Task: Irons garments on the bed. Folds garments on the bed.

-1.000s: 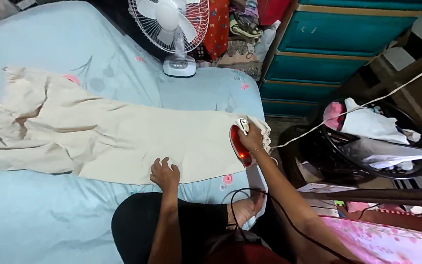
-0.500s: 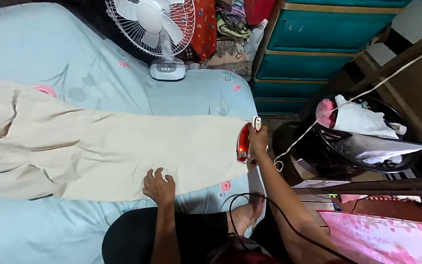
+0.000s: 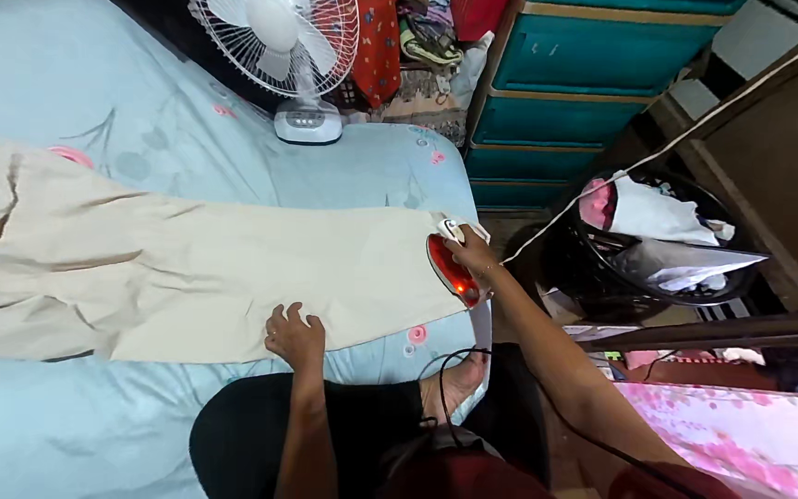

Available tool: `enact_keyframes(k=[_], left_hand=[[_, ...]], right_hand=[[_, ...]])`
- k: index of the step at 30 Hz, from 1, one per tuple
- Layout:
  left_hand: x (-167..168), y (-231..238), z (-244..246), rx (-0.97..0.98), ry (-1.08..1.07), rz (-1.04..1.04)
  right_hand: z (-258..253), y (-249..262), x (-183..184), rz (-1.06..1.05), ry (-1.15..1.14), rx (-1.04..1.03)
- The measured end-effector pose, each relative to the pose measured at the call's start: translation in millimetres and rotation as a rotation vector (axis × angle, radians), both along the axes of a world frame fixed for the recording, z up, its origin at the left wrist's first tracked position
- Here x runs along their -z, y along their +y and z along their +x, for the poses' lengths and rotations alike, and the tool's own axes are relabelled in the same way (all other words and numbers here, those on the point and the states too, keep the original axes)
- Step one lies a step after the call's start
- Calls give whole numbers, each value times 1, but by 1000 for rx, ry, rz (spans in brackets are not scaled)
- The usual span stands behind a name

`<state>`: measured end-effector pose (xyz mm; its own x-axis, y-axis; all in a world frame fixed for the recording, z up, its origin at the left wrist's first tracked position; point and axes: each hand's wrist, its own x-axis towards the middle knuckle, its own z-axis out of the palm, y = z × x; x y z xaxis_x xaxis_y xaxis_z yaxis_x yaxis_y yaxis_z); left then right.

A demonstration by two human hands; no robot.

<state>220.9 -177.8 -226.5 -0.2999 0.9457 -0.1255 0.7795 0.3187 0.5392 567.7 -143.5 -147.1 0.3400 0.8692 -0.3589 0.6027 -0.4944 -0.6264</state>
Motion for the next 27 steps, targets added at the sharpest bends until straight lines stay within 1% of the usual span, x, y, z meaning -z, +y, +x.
enact_keyframes(k=[5, 7, 9, 13, 18, 23, 27], left_hand=[[-4, -2, 0, 26, 8, -28], [-6, -4, 0, 32, 10, -31], [-6, -5, 0, 35, 13, -35], [-6, -4, 4, 37, 34, -40], [-5, -4, 6, 41, 66, -30], [-6, -6, 5, 48, 74, -24], [-4, -5, 6, 43, 86, -24]], right_hand=[[1, -39, -10, -61, -177, -331], [13, -52, -7, -29, -244, -444], [30, -61, -3, -7, -277, -514], [48, -72, 3, 22, -277, -516], [37, -76, 2, 23, -268, -566], [52, -74, 14, 86, -271, -583], [48, -76, 11, 42, -293, -566]])
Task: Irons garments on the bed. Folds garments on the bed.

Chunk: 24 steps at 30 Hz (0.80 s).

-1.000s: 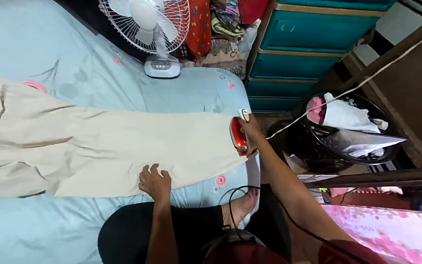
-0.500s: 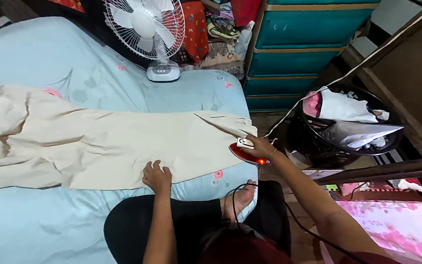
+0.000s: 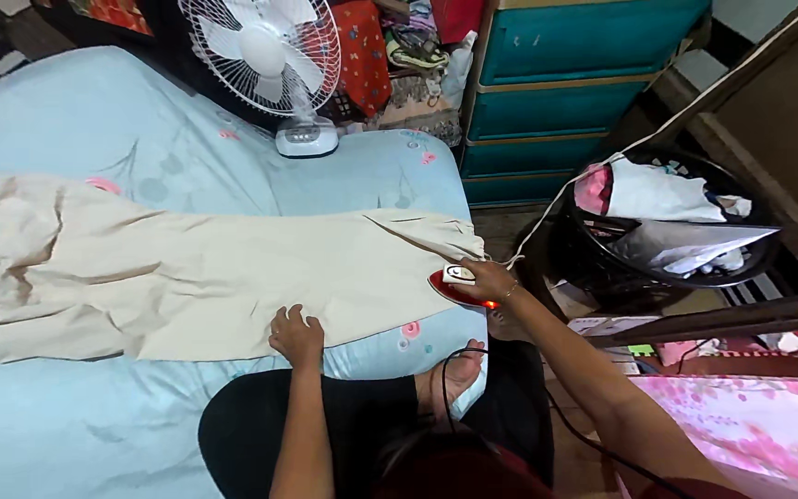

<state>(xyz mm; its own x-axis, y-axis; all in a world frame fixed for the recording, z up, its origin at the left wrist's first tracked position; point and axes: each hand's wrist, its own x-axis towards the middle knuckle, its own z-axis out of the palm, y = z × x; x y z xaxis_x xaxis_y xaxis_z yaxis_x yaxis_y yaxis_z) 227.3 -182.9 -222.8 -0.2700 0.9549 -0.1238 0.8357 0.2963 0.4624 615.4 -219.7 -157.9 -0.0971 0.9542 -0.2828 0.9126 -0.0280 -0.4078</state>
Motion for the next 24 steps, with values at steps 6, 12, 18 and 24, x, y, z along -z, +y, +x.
enact_keyframes(k=[6, 12, 18, 24], left_hand=[[-2, 0, 8, 69, 28, 62], [9, 7, 23, 164, -7, 122], [20, 8, 23, 173, 13, 211], [27, 9, 23, 168, 37, 252]], right_hand=[[-24, 2, -2, 63, 17, 26], [-51, 17, -9, 73, 164, 514], [-70, 62, -12, 71, 307, 852], [-65, 130, -4, 121, 335, 1026]])
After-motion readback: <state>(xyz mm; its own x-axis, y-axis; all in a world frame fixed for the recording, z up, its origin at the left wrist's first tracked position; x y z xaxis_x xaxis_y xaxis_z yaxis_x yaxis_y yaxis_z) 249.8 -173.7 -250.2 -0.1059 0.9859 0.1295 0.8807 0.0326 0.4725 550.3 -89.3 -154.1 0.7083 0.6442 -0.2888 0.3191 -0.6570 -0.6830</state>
